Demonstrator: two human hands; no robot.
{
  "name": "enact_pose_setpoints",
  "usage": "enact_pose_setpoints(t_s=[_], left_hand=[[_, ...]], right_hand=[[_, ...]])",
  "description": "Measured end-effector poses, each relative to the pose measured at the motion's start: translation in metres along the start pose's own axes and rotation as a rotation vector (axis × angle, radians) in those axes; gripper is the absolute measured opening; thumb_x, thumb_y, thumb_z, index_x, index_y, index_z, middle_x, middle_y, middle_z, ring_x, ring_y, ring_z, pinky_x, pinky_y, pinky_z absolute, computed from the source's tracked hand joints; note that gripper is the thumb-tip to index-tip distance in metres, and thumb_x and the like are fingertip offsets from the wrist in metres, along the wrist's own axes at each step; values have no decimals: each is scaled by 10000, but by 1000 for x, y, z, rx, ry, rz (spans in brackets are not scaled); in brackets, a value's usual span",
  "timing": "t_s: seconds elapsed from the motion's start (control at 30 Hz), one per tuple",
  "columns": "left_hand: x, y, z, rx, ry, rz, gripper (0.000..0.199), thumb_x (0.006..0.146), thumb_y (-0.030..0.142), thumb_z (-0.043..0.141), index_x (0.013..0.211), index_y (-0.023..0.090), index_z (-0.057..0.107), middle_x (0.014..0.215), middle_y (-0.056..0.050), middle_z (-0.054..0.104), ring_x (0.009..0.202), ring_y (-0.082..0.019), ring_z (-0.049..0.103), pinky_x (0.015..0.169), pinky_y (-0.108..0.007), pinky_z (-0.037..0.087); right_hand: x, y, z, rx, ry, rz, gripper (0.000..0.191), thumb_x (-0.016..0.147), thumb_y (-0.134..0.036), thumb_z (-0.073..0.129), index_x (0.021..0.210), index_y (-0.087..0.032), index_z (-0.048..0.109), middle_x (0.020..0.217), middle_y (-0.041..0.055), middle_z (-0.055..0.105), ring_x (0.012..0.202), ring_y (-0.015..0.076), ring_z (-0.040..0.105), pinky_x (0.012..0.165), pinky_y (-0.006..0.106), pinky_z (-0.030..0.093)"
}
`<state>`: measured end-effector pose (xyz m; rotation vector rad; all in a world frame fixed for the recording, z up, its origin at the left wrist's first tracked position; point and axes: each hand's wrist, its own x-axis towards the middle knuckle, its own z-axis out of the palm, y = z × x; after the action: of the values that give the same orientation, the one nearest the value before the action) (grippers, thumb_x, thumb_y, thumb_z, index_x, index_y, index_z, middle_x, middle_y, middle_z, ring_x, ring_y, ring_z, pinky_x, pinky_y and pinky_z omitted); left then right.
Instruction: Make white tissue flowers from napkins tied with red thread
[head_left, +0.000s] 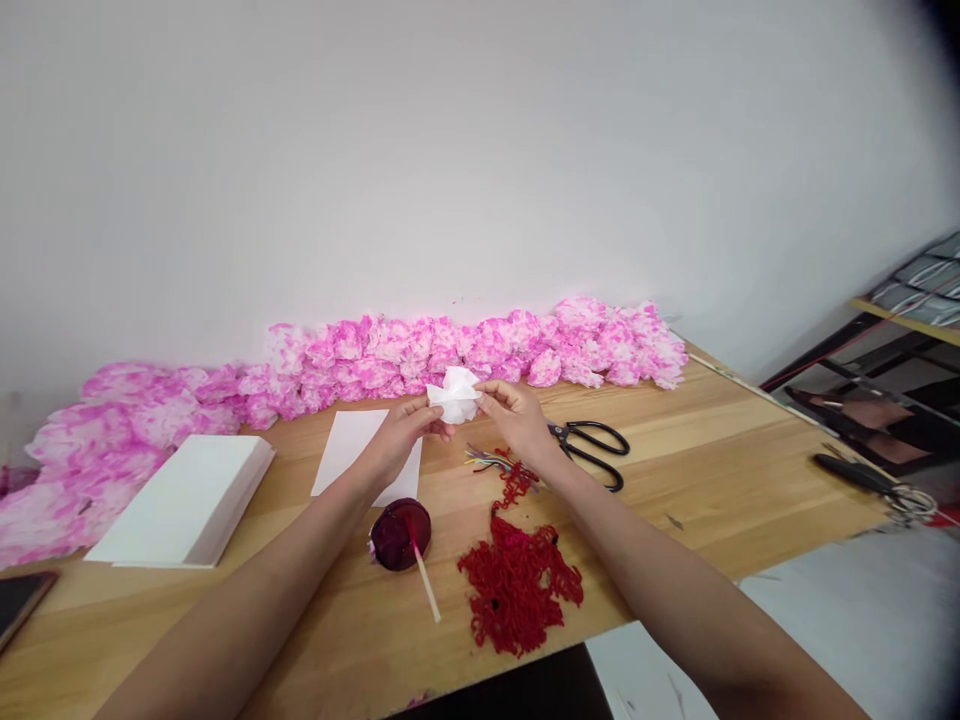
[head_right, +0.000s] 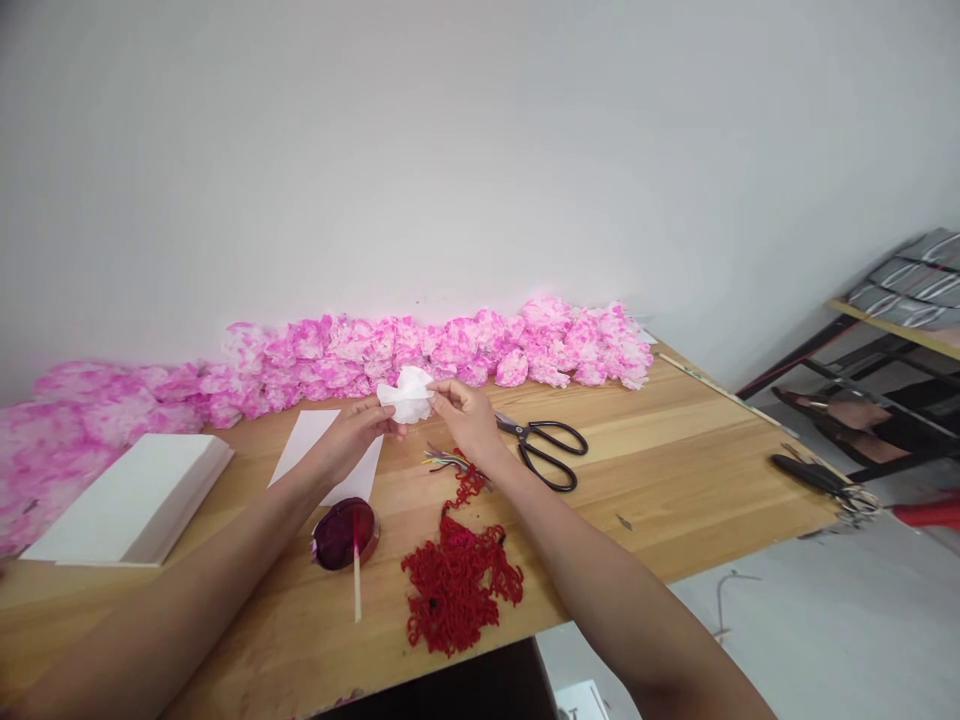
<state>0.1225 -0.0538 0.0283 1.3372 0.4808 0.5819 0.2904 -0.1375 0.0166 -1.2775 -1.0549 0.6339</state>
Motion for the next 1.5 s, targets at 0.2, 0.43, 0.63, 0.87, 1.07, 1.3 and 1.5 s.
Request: enact_pose_setpoints(t_s=[0.2, 0.43, 0.63, 0.87, 1.07, 1.3, 1.5], left_hand=[[-1, 2, 2, -74, -6, -19, 214, 751, 337, 671, 752, 123, 659, 675, -57, 697, 623, -150, 628, 680, -281, 485], [0, -1, 2, 118, 58, 0, 321, 747, 448, 692, 758, 129, 663, 690, -60, 696, 648, -160, 623, 683, -288, 472], [2, -1, -1, 187, 76, 2, 284, 728, 414, 701, 736, 131, 671, 687, -60, 700, 658, -165, 621, 704, -298, 475], [1, 0, -4, 167, 88, 17, 292, 749, 416, 683, 782, 126, 700, 734, -73, 726, 721, -187, 661, 795, -329, 489], [0, 1, 0, 187, 61, 32, 324, 723, 455, 712, 799, 140, 718, 803, -71, 736, 792, -197, 664, 858, -344, 481], [-2, -2, 2, 184, -58, 42, 290, 732, 433, 708, 839, 164, 719, 856, -50, 732, 874, -211, 657, 895, -351, 467], [0, 12, -7, 280, 46, 150, 223, 786, 380, 666, 877, 181, 706, 926, -46, 721, 884, -179, 641, 864, -301, 467]], right_hand=[[-4, -1, 3, 30, -104, -5, 325, 756, -393, 684, 1015, -212, 610, 886, 19, 702, 813, 171, 645, 761, 312, 497], [-11, -9, 6, -228, -102, -105, 291, 788, -296, 629, 1063, -206, 605, 895, 22, 694, 782, 160, 623, 726, 298, 476], [-7, -3, 2, -224, -71, -87, 309, 793, -284, 616, 1093, -211, 618, 850, 10, 678, 754, 154, 611, 702, 291, 471], [-4, -4, -4, -196, 7, -87, 280, 831, -349, 586, 1063, -202, 640, 891, 23, 677, 749, 150, 596, 685, 280, 466], [-9, -16, -6, -265, -19, -155, 276, 898, -423, 515, 941, -190, 657, 885, 34, 687, 774, 166, 597, 712, 292, 441], [-10, -15, 1, -583, -34, -302, 144, 823, -340, 617, 806, -199, 636, 754, 19, 626, 715, 171, 534, 680, 295, 373], [-4, -6, -4, -509, 135, -224, 185, 842, -346, 574, 725, -203, 586, 644, -31, 523, 613, 132, 455, 598, 258, 335]])
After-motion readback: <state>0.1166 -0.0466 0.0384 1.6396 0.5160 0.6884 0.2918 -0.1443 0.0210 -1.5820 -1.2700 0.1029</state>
